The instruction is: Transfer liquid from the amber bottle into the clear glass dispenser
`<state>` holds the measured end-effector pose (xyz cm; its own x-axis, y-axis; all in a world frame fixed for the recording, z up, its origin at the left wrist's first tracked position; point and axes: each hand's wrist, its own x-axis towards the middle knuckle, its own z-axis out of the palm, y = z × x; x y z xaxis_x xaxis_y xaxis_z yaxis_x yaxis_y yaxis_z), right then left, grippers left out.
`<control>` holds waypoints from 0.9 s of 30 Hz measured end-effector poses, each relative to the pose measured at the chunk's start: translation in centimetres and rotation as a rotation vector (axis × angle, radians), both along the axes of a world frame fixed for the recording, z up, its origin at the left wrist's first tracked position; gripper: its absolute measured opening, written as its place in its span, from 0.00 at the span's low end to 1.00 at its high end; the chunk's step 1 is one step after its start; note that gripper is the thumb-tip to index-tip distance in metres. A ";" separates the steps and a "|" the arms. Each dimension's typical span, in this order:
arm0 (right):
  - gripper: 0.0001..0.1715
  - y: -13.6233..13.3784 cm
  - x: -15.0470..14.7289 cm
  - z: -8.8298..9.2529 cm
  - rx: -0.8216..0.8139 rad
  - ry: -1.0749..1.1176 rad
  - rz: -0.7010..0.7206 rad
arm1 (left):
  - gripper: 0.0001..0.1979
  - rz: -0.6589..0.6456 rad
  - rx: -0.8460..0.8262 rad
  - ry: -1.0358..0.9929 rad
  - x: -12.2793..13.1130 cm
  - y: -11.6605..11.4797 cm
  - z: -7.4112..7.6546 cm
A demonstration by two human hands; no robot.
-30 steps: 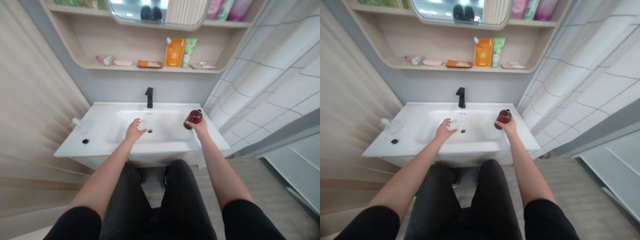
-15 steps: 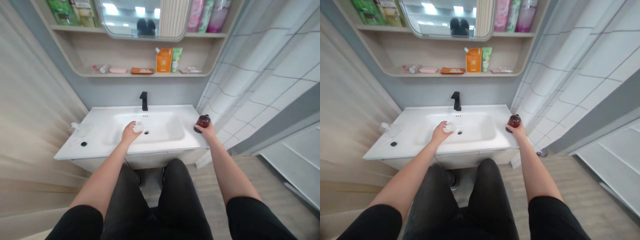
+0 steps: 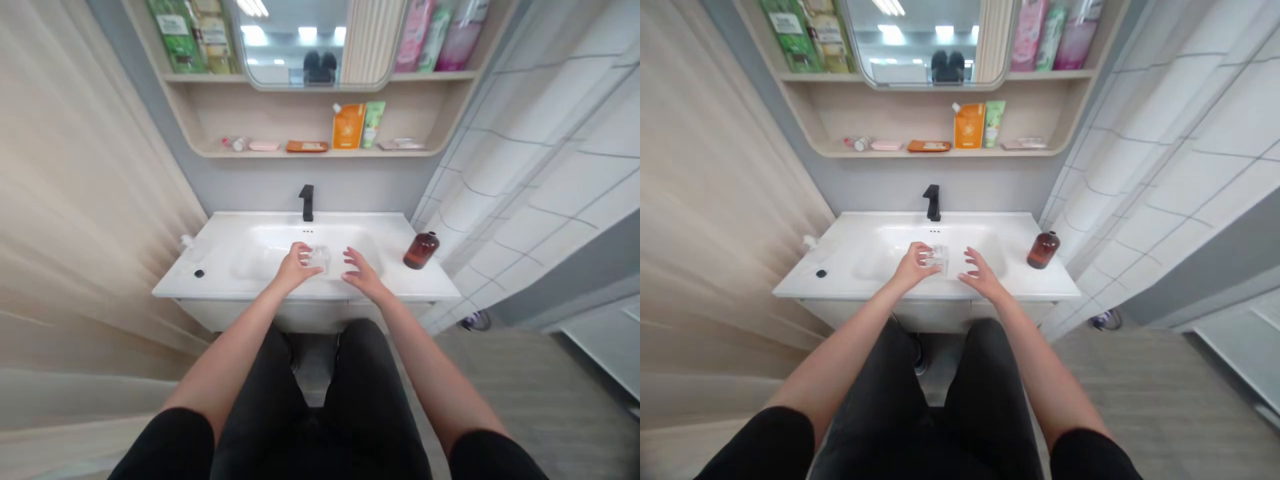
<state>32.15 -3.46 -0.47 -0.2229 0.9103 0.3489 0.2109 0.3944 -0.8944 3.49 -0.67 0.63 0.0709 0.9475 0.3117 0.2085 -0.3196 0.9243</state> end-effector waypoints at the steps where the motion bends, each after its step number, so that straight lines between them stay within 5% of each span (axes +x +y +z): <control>1: 0.55 0.4 -2.1 0.0 -0.072 0.064 0.083 | 0.39 -0.029 0.001 -0.008 0.6 -0.8 0.1; 5: 0.49 1.7 -7.8 0.6 -0.203 0.254 0.254 | 0.31 -0.058 0.032 0.027 0.7 -3.5 0.2; 9: 0.41 2.9 -9.1 0.0 -0.172 0.219 0.165 | 0.23 -0.006 0.082 0.134 -4.1 -4.6 0.4; 13: 0.42 3.9 -8.2 -2.3 -0.159 0.169 -0.068 | 0.14 0.432 0.111 0.313 -14.6 -5.1 1.4; 15: 0.42 4.2 -7.7 -3.2 -0.155 0.198 -0.103 | 0.11 0.718 0.073 0.403 -21.0 -5.5 2.2; 18: 0.42 4.4 -7.6 -3.7 -0.153 0.187 -0.073 | 0.09 0.931 -0.008 0.505 -29.4 -5.9 3.4; 22: 0.40 4.5 -7.7 -3.6 -0.159 0.086 -0.026 | 0.09 0.859 -0.212 0.688 -35.0 -5.3 3.6; 27: 0.41 4.4 -7.6 -3.7 -0.184 0.146 -0.006 | 0.12 0.782 -0.307 0.706 -35.8 -3.5 2.3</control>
